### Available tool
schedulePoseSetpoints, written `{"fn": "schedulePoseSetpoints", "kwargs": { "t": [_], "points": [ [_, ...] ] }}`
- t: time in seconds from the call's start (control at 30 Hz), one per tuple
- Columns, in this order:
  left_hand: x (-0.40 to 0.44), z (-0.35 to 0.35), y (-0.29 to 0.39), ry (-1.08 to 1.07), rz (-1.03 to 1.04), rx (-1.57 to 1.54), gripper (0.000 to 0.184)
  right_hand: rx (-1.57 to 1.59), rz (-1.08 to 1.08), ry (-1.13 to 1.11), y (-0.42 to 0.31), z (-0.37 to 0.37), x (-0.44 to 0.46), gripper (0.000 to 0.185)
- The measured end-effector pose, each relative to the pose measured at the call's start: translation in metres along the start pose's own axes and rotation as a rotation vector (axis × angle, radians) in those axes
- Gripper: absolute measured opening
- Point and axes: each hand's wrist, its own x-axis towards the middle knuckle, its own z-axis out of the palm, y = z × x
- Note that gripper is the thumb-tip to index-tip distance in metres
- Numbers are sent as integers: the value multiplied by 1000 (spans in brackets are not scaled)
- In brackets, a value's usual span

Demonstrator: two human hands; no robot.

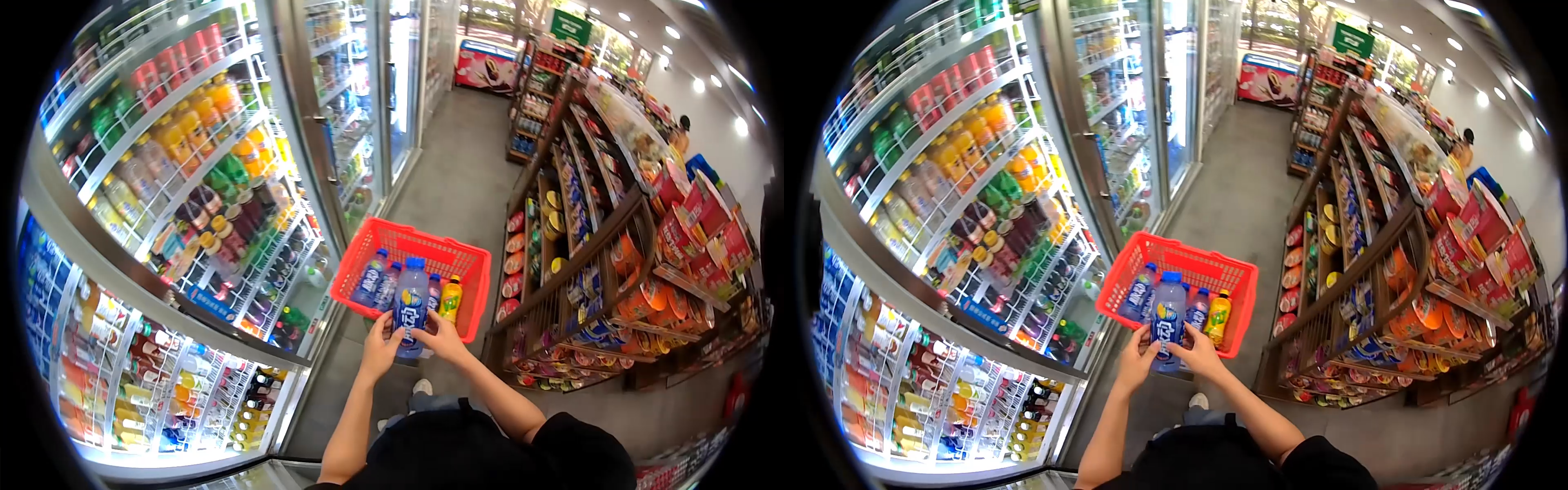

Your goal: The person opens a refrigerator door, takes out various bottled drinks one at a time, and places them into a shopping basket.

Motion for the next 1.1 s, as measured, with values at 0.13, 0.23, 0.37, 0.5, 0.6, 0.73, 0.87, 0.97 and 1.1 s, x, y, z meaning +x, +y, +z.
{"fn": "schedulePoseSetpoints", "kwargs": {
  "t": [0.13,0.23,0.37,0.5,0.6,0.73,0.87,0.97,1.1],
  "points": [
    [37,37,-8,-103,-22,203,52,36,30,101,22,-49,11,61],
    [58,62,-14,-151,-70,106,51,85,81,167,16,-72,13,54],
    [79,79,-37,-217,-103,211,51,135,144,266,15,-85,17,47],
    [110,93,-54,-289,-252,95,51,-27,62,360,34,-96,36,46],
    [128,101,-78,-329,-355,20,53,-385,50,438,52,-102,46,54],
    [150,108,-103,-329,-511,62,54,-631,-96,561,116,-101,71,60],
    [159,111,-126,-386,-647,185,55,-646,223,454,116,-98,68,78],
    [162,113,-173,-478,-700,218,63,-633,362,322,136,-103,76,86],
    [165,111,-177,-575,-773,313,62,-591,424,280,109,-98,66,84]
  ]
}}
